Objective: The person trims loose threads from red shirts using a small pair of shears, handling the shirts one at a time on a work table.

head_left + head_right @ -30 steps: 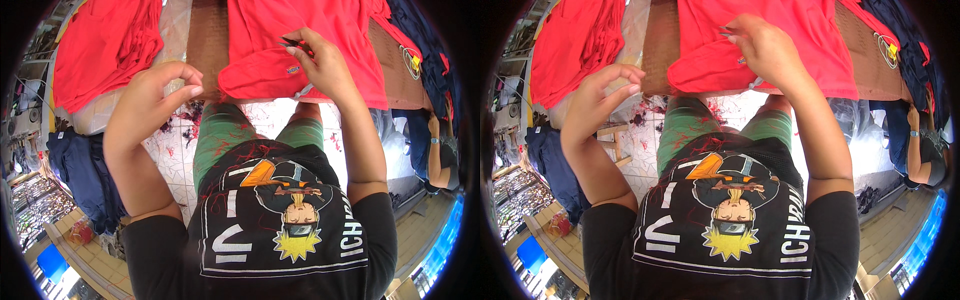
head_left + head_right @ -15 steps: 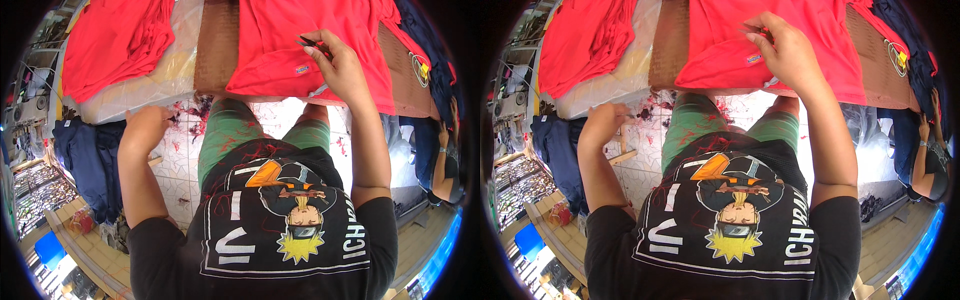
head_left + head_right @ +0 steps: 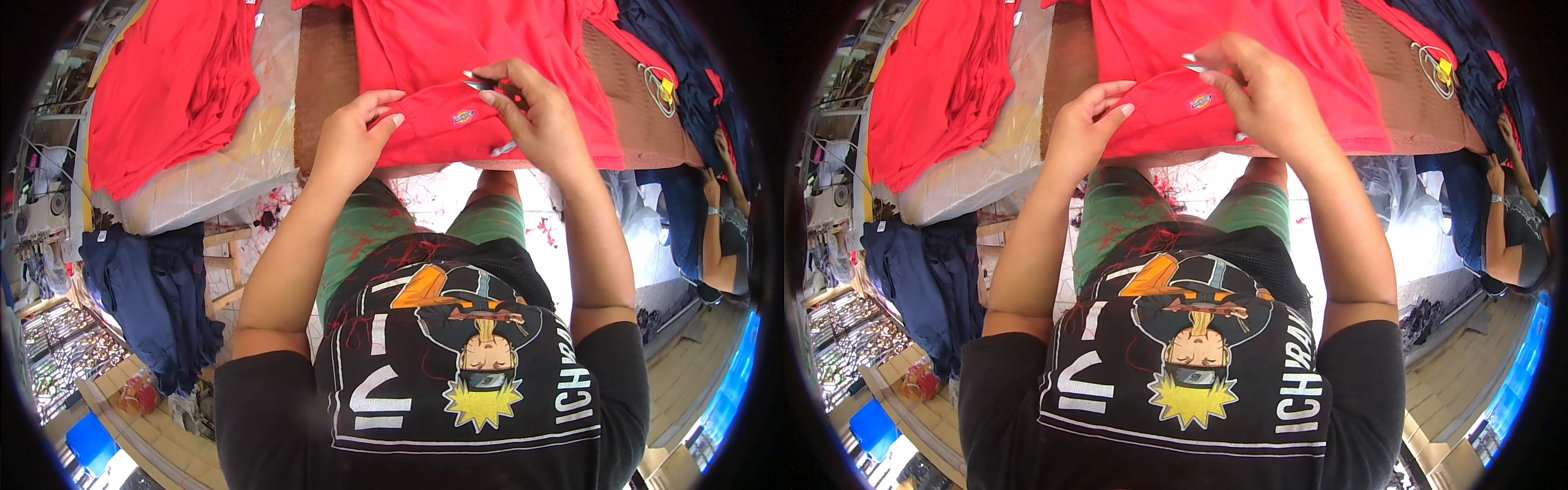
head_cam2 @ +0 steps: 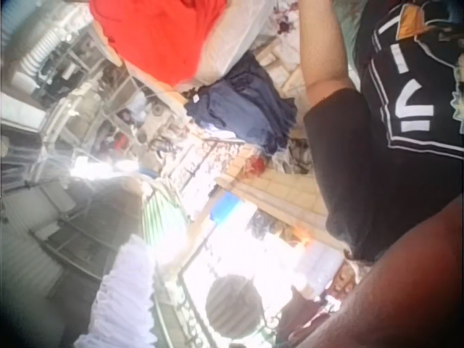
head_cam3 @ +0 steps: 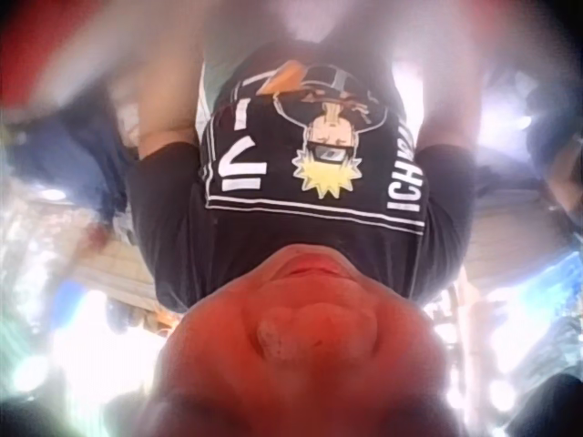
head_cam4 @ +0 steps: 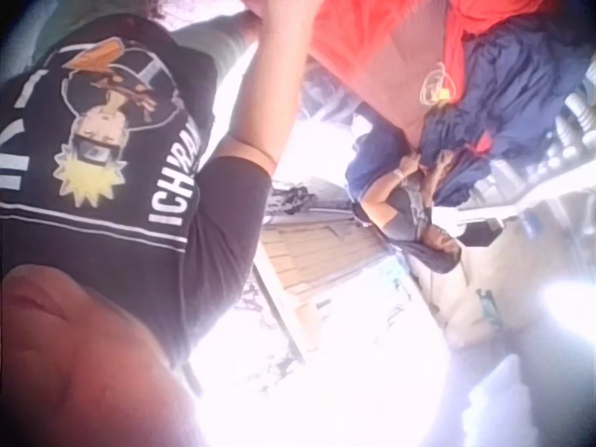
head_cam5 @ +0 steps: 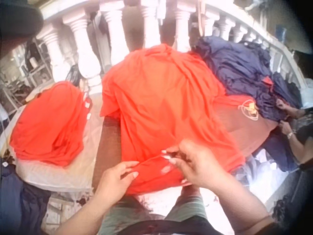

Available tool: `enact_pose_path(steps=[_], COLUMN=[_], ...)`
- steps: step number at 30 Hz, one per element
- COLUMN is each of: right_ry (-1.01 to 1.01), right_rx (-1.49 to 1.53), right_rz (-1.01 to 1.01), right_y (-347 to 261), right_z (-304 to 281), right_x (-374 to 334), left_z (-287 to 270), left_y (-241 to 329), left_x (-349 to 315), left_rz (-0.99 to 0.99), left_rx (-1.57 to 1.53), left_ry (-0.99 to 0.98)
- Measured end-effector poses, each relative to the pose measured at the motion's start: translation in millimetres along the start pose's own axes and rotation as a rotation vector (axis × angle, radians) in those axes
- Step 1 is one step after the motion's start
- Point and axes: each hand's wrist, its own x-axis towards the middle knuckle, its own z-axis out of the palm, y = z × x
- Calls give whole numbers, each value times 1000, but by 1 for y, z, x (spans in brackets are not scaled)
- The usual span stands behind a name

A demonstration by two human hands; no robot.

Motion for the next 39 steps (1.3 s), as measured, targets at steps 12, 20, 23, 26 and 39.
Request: enact_pose_path(steps=[12, 20, 23, 26, 39], right_ry=[70, 130, 163, 178, 157], right_rx=[96, -38, -54, -11, -30], right_rz=[-122, -187, -191, -151, -210], right_y=[-27, -26, -27, -28, -27], right_z=[38, 35, 35, 33, 34], right_x=[-30, -32, -32, -33, -35], left_z=[5, 7, 8, 9, 12], left_y=[24, 34, 36, 33, 34], left_x=[-22, -25, -26, -26, -27], left_rz=[-47, -153, -150, -139, -145], left_rx=[-745, -756, -737, -783, -802], left_ry=[-23, -33, -22, -22, -12])
